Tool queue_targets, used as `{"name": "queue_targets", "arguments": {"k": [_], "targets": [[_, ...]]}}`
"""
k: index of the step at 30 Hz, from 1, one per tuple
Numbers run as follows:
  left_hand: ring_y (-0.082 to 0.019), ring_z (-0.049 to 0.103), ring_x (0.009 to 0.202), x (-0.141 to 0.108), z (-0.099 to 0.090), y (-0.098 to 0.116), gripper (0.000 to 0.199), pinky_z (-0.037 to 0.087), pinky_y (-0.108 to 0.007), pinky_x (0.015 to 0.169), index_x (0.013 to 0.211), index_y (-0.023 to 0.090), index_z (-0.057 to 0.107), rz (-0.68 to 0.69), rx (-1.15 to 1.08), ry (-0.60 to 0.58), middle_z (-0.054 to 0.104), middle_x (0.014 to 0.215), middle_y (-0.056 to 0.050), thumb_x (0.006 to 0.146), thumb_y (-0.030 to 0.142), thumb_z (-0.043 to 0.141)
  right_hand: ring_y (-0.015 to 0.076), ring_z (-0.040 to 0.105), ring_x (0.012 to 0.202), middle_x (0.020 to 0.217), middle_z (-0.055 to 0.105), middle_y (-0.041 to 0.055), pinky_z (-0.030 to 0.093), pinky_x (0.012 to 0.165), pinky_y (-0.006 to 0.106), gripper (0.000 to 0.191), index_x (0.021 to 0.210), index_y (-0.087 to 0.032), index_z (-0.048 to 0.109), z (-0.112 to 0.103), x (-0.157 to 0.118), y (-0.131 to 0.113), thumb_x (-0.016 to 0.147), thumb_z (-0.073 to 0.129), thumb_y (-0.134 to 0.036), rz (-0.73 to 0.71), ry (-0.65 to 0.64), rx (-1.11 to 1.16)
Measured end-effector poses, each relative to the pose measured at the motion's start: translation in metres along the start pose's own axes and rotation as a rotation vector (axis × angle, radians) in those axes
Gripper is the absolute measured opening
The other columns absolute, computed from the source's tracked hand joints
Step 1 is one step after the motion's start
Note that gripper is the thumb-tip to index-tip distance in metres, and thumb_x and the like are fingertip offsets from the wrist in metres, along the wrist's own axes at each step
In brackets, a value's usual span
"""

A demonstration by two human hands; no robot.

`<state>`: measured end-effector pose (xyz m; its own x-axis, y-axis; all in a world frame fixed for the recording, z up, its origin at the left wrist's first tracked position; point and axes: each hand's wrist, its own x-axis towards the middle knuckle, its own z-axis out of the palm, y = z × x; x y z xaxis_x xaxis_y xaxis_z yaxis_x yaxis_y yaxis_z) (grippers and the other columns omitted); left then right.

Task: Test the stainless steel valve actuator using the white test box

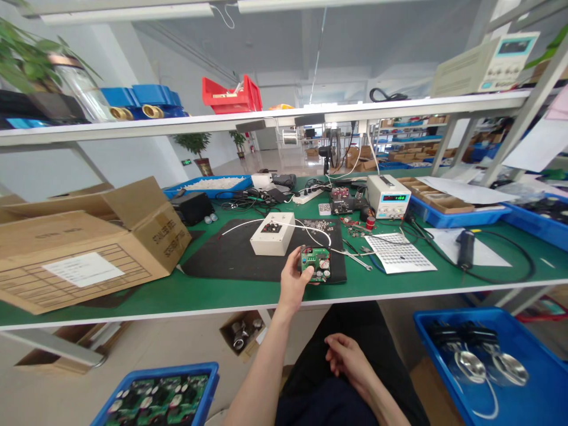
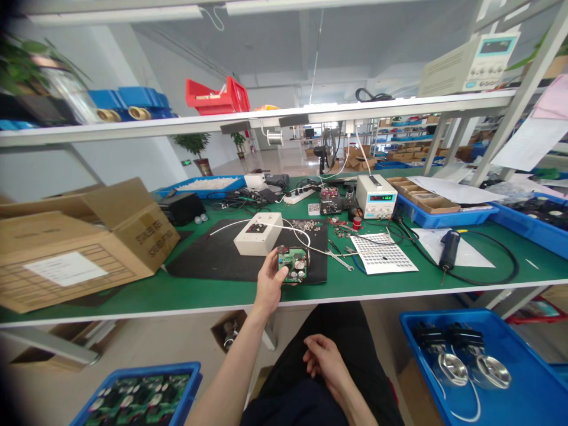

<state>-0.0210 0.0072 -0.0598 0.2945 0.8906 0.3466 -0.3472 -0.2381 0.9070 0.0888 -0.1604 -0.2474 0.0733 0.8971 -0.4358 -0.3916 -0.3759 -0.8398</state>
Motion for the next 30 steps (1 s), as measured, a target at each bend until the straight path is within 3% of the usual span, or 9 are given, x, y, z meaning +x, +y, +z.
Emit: {"name": "queue_targets", "arguments": {"k": [30], "targets": [[-0.036,0.069,0.121,0.0005,-0.0019,-0.0049,0.078,0.07,-0.029,0.061,0.155,0.025,0.049,0.005,-0.036,0.003,0.055,0.156,-0.016,0.086,0.042,0.083,0.0071,0.057,0.059,0.085,0.063,0.0002,0.046,0.049,0.016,0.033,0.119,-0.012,0.064,-0.0042,0.0025,0.006,0.11,0.061,-0.043,-0.02,-0.018,-0.002]]}}
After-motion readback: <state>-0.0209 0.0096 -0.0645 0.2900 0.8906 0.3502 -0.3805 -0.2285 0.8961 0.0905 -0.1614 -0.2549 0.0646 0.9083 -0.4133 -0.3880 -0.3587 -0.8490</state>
